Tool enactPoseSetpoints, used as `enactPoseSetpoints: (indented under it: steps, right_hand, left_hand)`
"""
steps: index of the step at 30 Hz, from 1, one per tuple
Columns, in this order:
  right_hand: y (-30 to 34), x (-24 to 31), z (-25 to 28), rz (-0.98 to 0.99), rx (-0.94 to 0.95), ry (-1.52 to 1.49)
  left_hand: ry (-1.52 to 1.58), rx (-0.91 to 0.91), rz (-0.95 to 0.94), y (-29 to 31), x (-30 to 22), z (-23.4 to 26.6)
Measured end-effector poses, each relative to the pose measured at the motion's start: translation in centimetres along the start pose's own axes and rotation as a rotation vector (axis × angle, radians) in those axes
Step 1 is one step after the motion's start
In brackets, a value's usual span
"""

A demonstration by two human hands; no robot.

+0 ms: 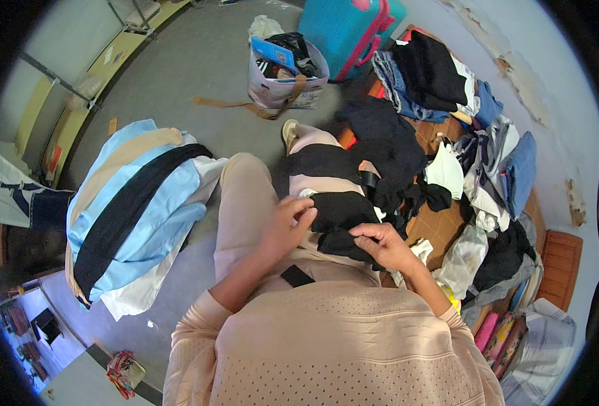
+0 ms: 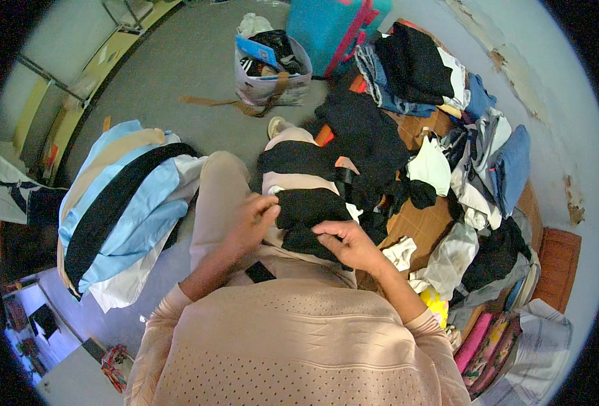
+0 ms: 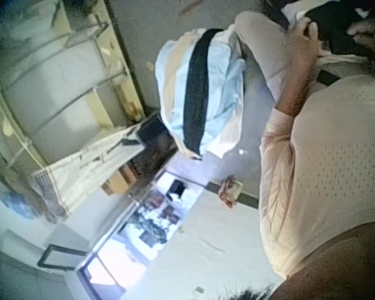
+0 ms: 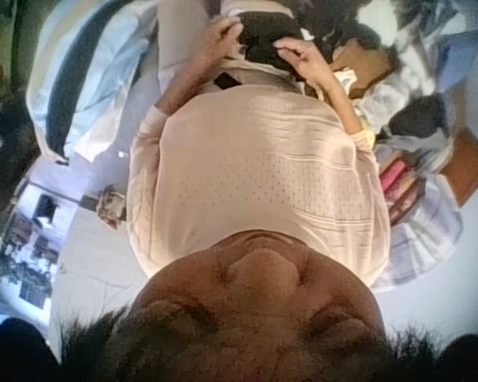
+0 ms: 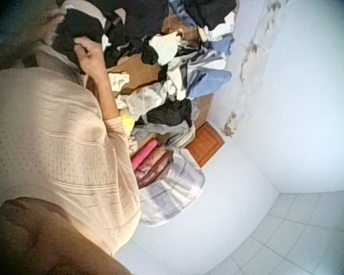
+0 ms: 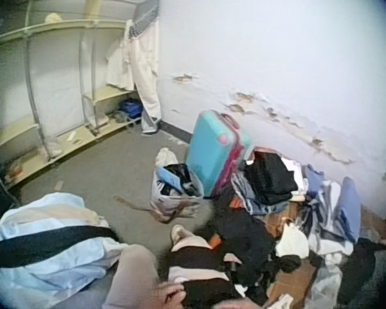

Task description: The person sits on the floor and folds various clothing items one by one, including a beige garment, black socks, and white socks. The person places folded items into a nearby bag and continues sorting through the pile.

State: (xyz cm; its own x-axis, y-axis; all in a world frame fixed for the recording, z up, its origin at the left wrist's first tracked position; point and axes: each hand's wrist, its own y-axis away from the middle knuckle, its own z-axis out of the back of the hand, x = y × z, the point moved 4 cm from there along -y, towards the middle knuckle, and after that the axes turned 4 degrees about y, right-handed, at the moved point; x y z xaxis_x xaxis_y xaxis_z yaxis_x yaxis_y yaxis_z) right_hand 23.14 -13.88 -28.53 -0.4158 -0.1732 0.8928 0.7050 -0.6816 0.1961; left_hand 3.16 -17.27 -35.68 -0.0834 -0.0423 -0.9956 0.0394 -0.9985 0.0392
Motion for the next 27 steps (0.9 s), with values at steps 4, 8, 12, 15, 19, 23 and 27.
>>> enactPoseSetpoints:
  steps: [4, 8, 12, 15, 19, 23, 27]
  right_hand:
    - [0.3, 1.6, -0.9, 0.116, -0.023, -0.018]
    - [1.6, 0.5, 0.4, -0.131, 0.11, -0.234]
    - [3.0, -2.3, 3.5, -0.108, 0.238, -0.269]
    - [3.9, -4.9, 4.8, -0.282, 0.058, -0.414]
    - [3.4, -5.8, 5.3, -0.196, 0.009, -0.707]
    - [3.9, -6.8, 5.5, -0.21, -0.004, -0.801]
    - [4.0, -6.6, 5.9, -0.228, 0.008, -0.941]
  left_hand:
    - [-0.321, 0.14, -0.36, 0.8, -7.8, -0.1]
    - [-0.202, 0.308, 0.011, 1.4, -5.5, -1.4]
    - [0.386, 0.072, 0.354, 0.8, -3.0, -1.0]
    - [0.445, -0.017, 0.364, -0.3, -2.5, -0.8]
    - [0.506, -0.109, 0.457, -0.5, -2.3, -1.1]
    - [0.4, -0.114, 0.433, -0.5, -2.0, -0.7]
    - [0.189, -0.081, 0.255, -0.8, -2.0, -0.5]
